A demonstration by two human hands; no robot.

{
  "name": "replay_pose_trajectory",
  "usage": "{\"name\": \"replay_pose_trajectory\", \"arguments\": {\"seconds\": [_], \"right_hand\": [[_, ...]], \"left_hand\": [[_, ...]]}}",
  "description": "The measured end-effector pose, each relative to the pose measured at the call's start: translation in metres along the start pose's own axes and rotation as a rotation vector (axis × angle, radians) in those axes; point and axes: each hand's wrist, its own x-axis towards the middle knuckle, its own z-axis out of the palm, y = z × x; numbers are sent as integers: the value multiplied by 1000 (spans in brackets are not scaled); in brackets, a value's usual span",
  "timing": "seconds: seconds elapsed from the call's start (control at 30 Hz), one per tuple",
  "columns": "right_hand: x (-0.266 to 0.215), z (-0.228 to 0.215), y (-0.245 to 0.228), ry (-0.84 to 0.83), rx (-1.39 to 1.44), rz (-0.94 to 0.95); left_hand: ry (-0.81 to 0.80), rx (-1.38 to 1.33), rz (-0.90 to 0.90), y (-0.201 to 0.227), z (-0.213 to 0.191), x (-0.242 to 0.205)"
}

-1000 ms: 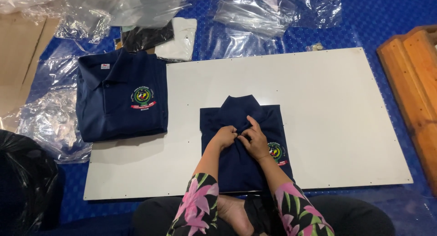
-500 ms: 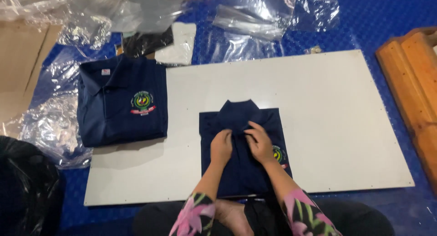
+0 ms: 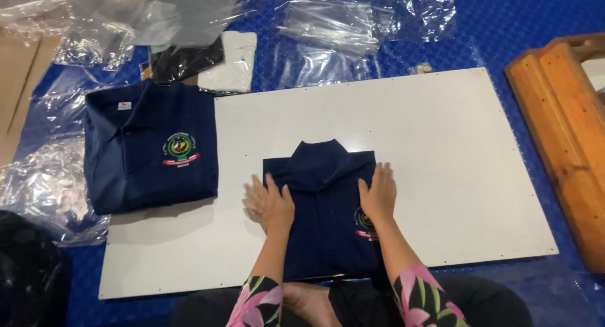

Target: Folding a navy blue polo shirt on a white board surface

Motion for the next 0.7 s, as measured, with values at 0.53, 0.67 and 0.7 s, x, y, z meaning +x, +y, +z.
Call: {"name": "replay_pose_trajectory", "arguments": {"seconds": [0.53,0.67,0.7], "right_hand": [[-64,52,29,227,-311,-430],[-68,39,15,274,-235,-421],[-68,37,13,266,-233,-414]], "left_hand": [[-414,373,662,209,47,52],[-610,323,574,215,37,62],[-581,332,588,214,37,64]]}}
